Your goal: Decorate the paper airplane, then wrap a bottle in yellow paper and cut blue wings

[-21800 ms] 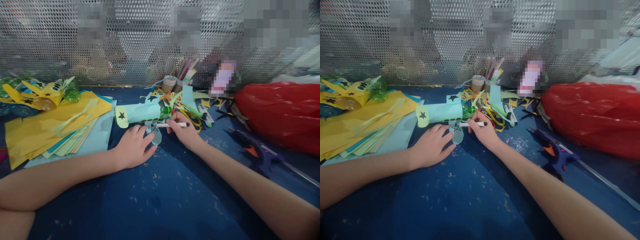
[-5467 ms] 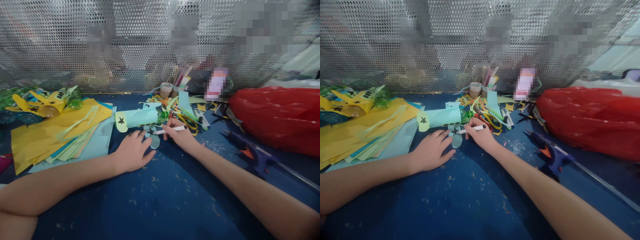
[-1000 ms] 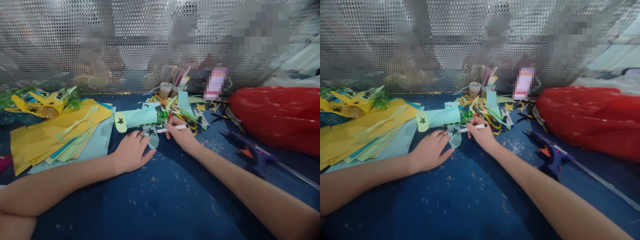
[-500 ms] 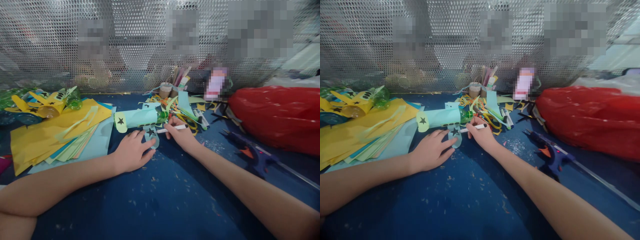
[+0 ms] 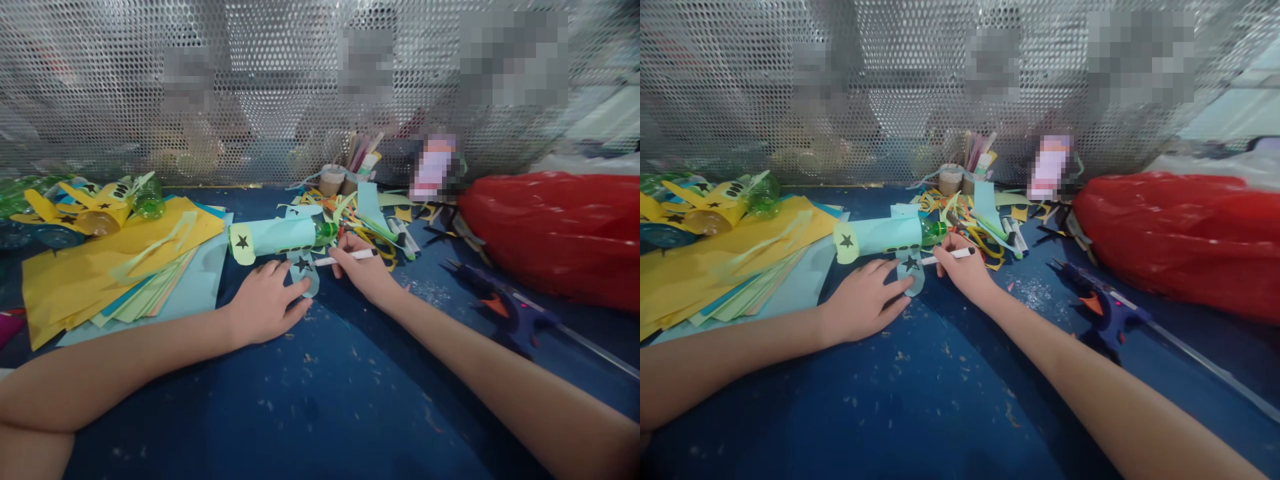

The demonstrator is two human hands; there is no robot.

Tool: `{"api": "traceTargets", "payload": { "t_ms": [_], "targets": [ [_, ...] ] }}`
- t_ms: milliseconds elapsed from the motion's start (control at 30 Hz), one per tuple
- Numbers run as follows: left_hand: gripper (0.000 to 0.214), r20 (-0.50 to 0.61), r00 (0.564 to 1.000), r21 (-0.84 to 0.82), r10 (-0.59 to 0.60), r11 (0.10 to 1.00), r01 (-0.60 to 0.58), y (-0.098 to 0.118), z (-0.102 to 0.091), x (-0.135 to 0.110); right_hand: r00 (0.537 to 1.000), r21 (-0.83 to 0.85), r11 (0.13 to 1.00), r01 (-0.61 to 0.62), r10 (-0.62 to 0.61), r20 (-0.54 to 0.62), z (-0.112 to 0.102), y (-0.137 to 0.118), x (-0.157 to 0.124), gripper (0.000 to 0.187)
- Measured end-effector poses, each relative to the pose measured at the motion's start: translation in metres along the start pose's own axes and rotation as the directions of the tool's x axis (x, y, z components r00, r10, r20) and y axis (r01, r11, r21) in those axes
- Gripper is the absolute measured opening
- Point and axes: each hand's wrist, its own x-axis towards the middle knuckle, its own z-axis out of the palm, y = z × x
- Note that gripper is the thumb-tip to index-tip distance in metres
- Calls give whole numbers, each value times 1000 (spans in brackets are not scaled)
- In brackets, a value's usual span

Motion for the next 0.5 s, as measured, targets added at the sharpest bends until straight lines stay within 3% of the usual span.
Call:
{"api": "traceTargets", "payload": {
  "t_ms": [500],
  "targets": [
    [46, 8, 1000, -6, -3, 1000, 3, 0, 0, 0, 1000, -1, 1000, -17, 17, -11, 0, 2, 0, 23]
  ]
}}
